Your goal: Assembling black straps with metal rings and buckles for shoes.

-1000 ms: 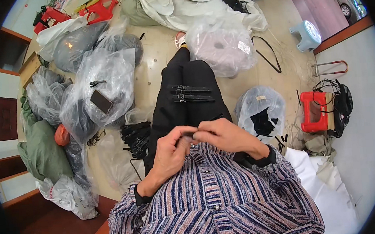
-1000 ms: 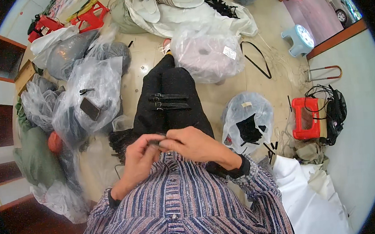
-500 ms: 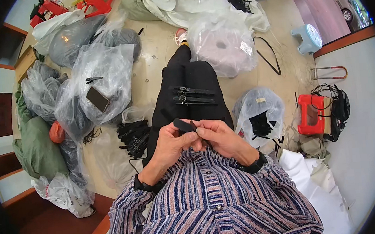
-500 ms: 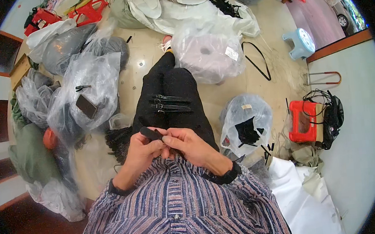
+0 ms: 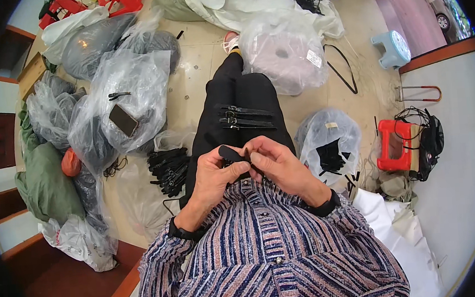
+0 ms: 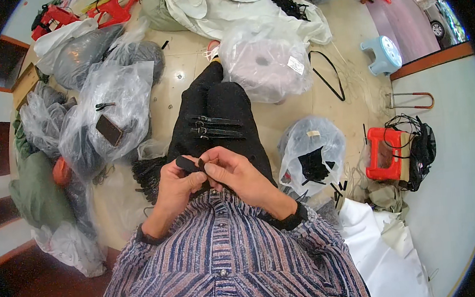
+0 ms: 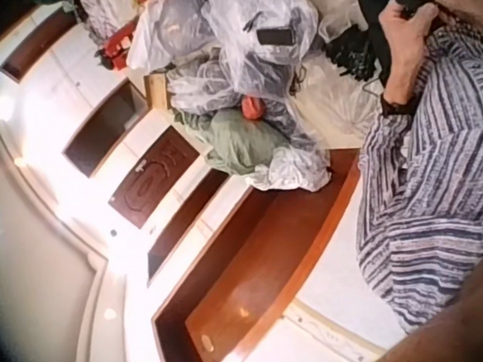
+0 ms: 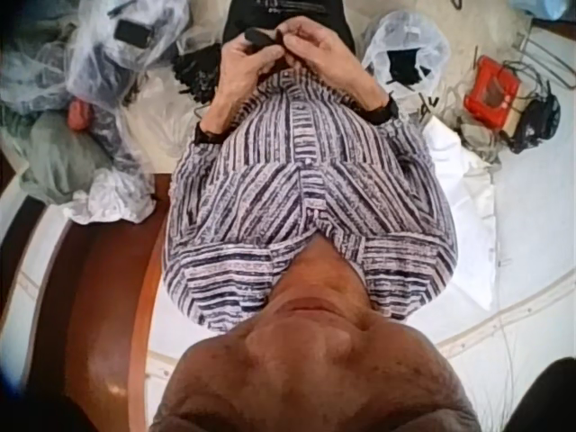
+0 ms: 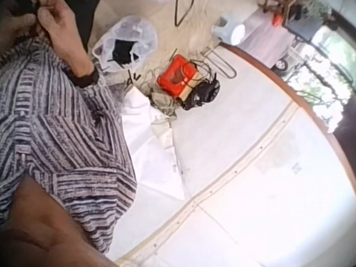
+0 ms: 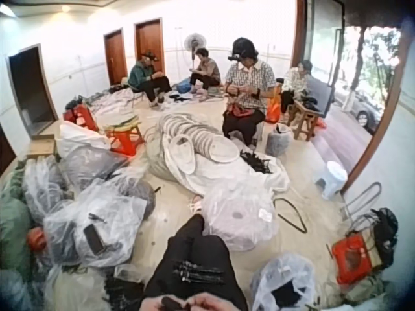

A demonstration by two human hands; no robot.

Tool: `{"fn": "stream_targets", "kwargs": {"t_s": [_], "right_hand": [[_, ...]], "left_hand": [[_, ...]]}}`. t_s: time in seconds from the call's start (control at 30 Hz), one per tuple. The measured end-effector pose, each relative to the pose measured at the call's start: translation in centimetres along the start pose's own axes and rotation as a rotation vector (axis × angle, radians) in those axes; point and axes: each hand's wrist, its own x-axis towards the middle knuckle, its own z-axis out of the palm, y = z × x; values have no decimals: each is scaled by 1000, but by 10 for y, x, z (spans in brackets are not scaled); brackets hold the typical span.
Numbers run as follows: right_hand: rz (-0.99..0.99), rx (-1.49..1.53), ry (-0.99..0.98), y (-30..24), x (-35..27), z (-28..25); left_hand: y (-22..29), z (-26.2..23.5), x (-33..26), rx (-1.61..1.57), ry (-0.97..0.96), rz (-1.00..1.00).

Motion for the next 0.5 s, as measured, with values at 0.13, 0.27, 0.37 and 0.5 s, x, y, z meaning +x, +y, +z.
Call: {"fn": "stream_targets", "kwargs": {"t_s": [0.13, 0.27, 0.37, 0.5], "right_hand": [[84, 213, -18, 2, -1, -4], [82, 255, 46, 0, -6, -5], [57, 223, 70, 3, -10, -8], [-11, 223, 110, 1, -13, -5]], "left_hand": [[-10, -4, -2, 88, 17, 7], [-7, 8, -1, 57, -27, 101], [-11, 8, -2, 117, -10, 126], [-17, 3, -1, 167, -29, 152]]}}
